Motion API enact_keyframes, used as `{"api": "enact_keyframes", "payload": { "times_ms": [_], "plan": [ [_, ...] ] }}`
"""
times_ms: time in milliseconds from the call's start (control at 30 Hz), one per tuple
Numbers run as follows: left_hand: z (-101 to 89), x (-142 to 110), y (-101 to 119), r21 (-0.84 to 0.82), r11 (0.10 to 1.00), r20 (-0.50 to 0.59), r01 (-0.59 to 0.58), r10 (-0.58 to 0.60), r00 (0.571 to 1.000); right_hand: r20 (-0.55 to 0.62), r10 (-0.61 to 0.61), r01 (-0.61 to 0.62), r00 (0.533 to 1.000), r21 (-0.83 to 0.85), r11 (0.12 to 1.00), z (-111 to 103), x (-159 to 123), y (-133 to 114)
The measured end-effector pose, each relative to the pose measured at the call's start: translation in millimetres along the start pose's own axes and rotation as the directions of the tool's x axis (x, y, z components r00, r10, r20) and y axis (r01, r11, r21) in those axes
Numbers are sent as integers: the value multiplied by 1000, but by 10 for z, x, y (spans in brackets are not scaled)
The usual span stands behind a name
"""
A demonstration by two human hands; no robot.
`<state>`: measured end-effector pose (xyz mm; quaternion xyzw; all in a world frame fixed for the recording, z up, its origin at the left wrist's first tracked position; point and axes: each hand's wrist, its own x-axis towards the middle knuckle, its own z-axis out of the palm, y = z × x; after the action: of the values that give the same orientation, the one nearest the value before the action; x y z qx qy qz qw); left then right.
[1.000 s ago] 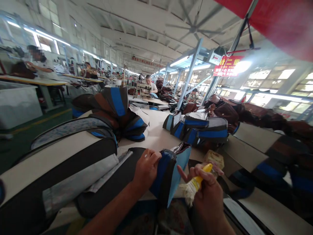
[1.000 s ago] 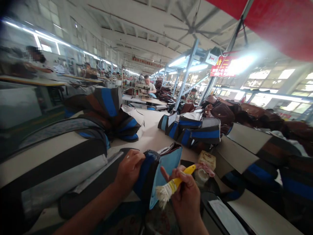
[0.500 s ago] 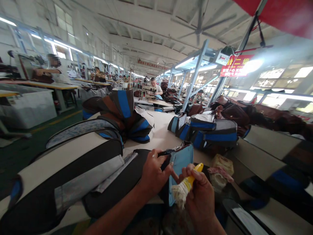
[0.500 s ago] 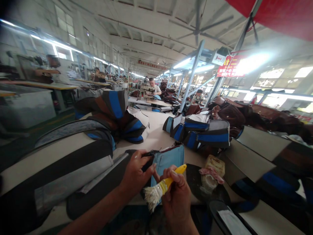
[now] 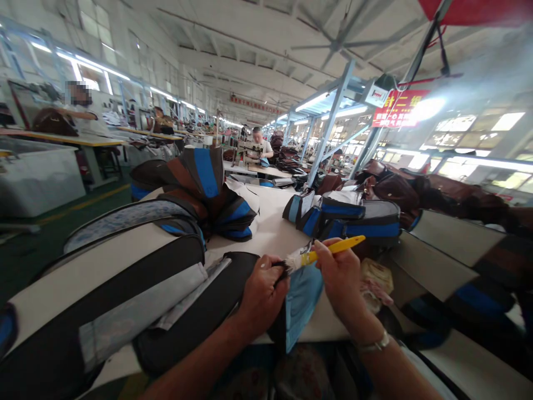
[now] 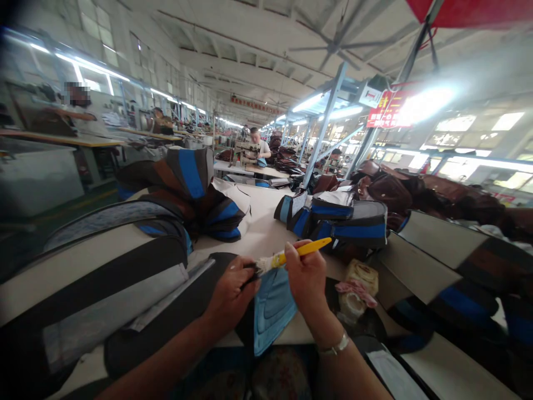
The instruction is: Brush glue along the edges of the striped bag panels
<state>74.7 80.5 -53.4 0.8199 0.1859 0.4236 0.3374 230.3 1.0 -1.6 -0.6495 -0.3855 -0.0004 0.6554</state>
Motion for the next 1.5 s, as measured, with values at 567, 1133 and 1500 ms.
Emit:
{"api": "enact_keyframes", "payload": {
  "times_ms": [567, 1133, 1500],
  "plan": [
    [-67, -2, -75, -6, 1000, 58, 29, -28, 998, 65, -342, 348, 937, -174, 921, -9, -106, -28],
    [-84, -235, -218, 5, 1000, -89, -2, 2, 996, 443, -798, 913, 409, -214, 349, -66, -816, -151],
    [-135, -520, -607, -66, 950, 374, 305, -260, 890, -62, -744, 719, 665, -214, 661, -742, -1055, 219]
  ]
}}
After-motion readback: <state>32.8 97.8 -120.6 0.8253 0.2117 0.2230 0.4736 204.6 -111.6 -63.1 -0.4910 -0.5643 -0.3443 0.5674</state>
